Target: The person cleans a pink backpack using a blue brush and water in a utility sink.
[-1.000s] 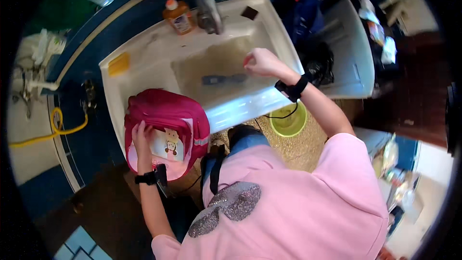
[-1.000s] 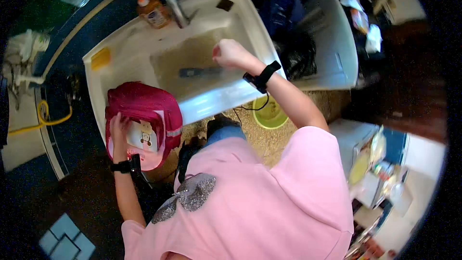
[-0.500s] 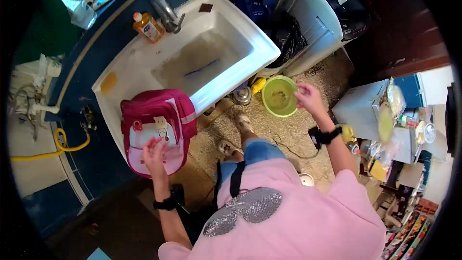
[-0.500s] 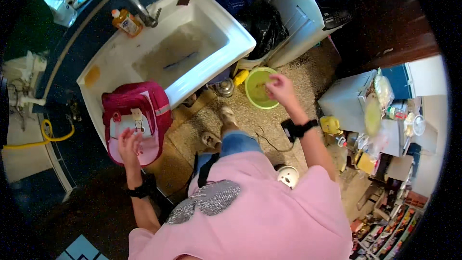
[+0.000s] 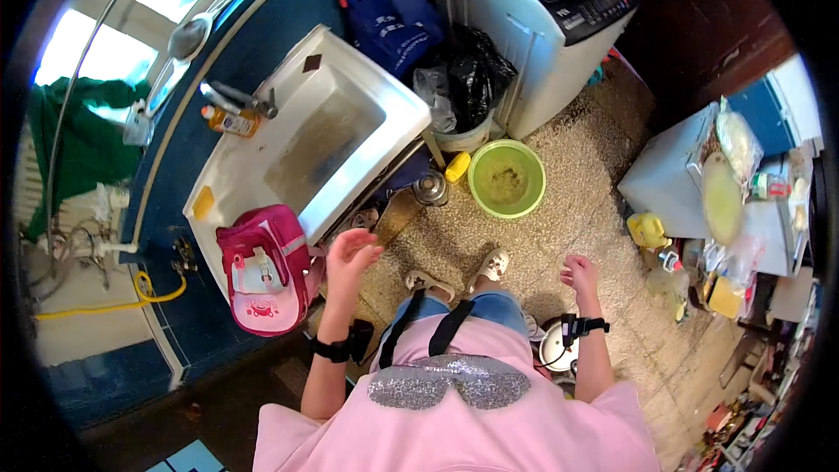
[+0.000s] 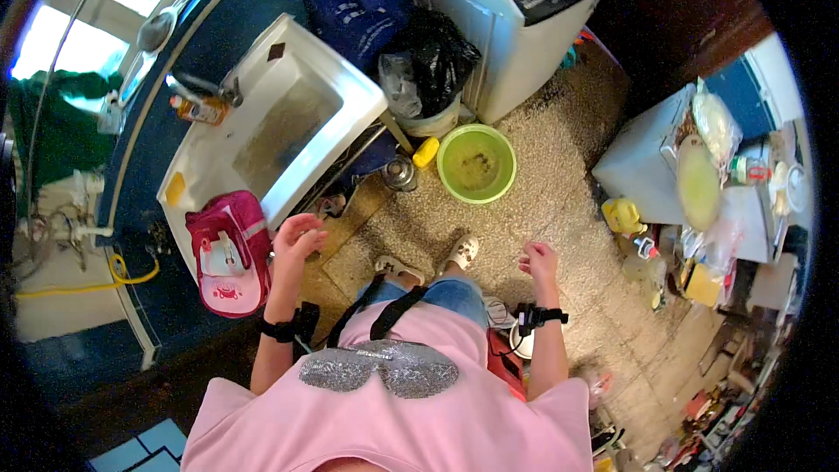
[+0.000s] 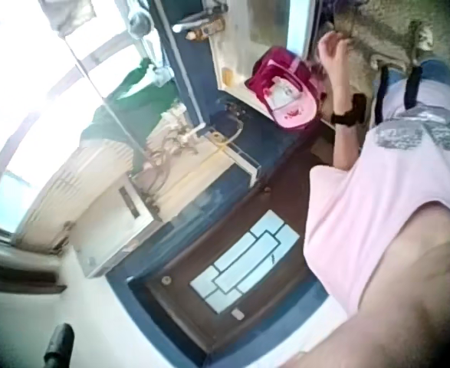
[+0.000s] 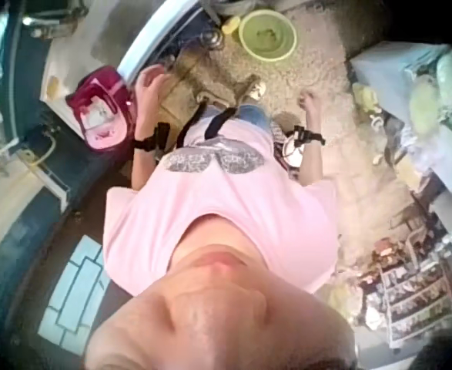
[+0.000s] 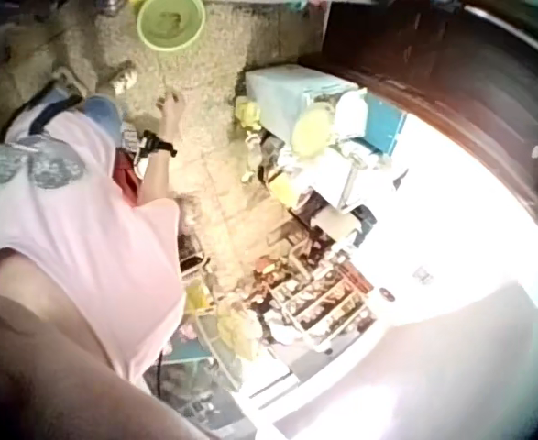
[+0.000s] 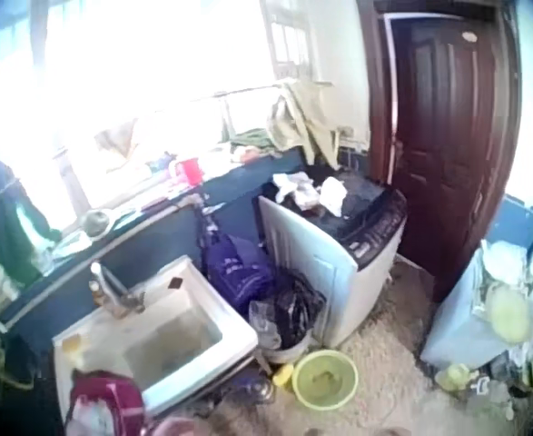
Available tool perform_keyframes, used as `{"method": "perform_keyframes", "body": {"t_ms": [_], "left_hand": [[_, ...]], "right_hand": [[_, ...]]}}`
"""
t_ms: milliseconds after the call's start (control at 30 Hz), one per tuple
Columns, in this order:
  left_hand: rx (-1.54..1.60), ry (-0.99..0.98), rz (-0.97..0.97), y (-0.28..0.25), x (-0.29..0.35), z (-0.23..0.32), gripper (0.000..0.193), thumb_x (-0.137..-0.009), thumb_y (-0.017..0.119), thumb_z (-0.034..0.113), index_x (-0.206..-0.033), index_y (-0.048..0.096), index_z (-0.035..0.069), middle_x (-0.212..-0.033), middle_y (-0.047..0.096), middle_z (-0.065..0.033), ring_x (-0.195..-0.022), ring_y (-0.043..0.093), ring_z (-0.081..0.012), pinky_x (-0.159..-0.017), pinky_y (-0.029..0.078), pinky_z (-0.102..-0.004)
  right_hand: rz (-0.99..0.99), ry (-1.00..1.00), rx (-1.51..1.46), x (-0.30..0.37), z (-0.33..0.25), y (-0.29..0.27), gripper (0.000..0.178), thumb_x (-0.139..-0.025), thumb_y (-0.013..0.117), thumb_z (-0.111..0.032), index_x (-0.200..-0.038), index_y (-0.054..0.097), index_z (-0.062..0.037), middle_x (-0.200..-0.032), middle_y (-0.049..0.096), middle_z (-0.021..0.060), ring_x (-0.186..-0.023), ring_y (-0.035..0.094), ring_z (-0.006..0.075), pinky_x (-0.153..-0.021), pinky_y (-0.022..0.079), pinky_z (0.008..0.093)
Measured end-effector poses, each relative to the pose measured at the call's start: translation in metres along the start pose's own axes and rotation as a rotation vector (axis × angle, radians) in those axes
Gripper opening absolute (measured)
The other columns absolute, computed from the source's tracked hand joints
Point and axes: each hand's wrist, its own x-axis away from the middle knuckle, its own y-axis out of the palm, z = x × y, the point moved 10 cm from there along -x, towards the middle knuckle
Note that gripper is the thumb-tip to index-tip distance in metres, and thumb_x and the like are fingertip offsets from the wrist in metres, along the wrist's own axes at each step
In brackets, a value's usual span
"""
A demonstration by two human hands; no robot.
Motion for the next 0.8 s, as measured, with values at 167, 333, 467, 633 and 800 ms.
{"method": "perform_keyframes", "body": {"t_ms": [167, 333, 467, 633, 800], "left_hand": [[-0.063, 0.036, -0.233, 0.097, -0.025, 0.015, 0.025, -0.079, 0.054, 0.000, -0.103, 0.050, 0.000, -0.098, 0.056, -0.0089, -0.082, 0.060, -0.0172, -0.070, 0.048, -0.0258], [-0.155, 0.029, -0.246, 0.132, -0.044, 0.032, 0.019, -0.082, 0.053, 0.004, -0.100, 0.053, 0.002, -0.093, 0.059, -0.0086, -0.078, 0.060, -0.0168, -0.067, 0.049, -0.0269], [-0.114, -0.002, -0.106, 0.103, -0.093, 0.052, 0.013, -0.080, 0.054, 0.005, -0.093, 0.056, 0.002, -0.086, 0.060, -0.0088, -0.072, 0.060, -0.0169, -0.064, 0.050, -0.0274], [0.108, -0.059, 0.083, 0.043, -0.178, 0.091, 0.011, -0.079, 0.052, 0.004, -0.088, 0.057, 0.003, -0.078, 0.060, -0.0069, -0.066, 0.058, -0.0141, -0.061, 0.050, -0.0275], [0.322, -0.122, 0.236, -0.026, -0.294, 0.095, 0.009, -0.079, 0.054, 0.007, -0.087, 0.055, 0.004, -0.076, 0.058, -0.0062, -0.064, 0.057, -0.0145, -0.059, 0.049, -0.0273]], "right_hand": [[0.088, 0.098, -0.152, -0.012, 0.063, -0.051, 0.018, -0.080, 0.057, -0.014, -0.097, 0.057, -0.0069, -0.081, 0.059, 0.0057, -0.060, 0.057, 0.0158, -0.050, 0.048, 0.0266], [0.086, 0.045, -0.181, -0.020, 0.040, -0.051, 0.018, -0.080, 0.056, -0.011, -0.097, 0.056, -0.0036, -0.079, 0.058, 0.0065, -0.060, 0.059, 0.0162, -0.048, 0.049, 0.0270], [0.039, -0.058, -0.186, -0.031, 0.001, -0.032, 0.022, -0.081, 0.055, -0.014, -0.101, 0.056, -0.0057, -0.081, 0.060, 0.0055, -0.060, 0.058, 0.0145, -0.050, 0.048, 0.0253], [-0.006, -0.078, -0.113, -0.028, -0.029, -0.003, 0.022, -0.080, 0.057, -0.016, -0.099, 0.056, -0.0057, -0.076, 0.058, 0.0037, -0.058, 0.056, 0.0137, -0.049, 0.046, 0.0250], [0.034, -0.105, -0.101, -0.034, -0.046, 0.010, 0.023, -0.078, 0.058, -0.014, -0.099, 0.054, -0.0069, -0.075, 0.057, 0.0043, -0.056, 0.055, 0.0140, -0.048, 0.045, 0.0252]]}}
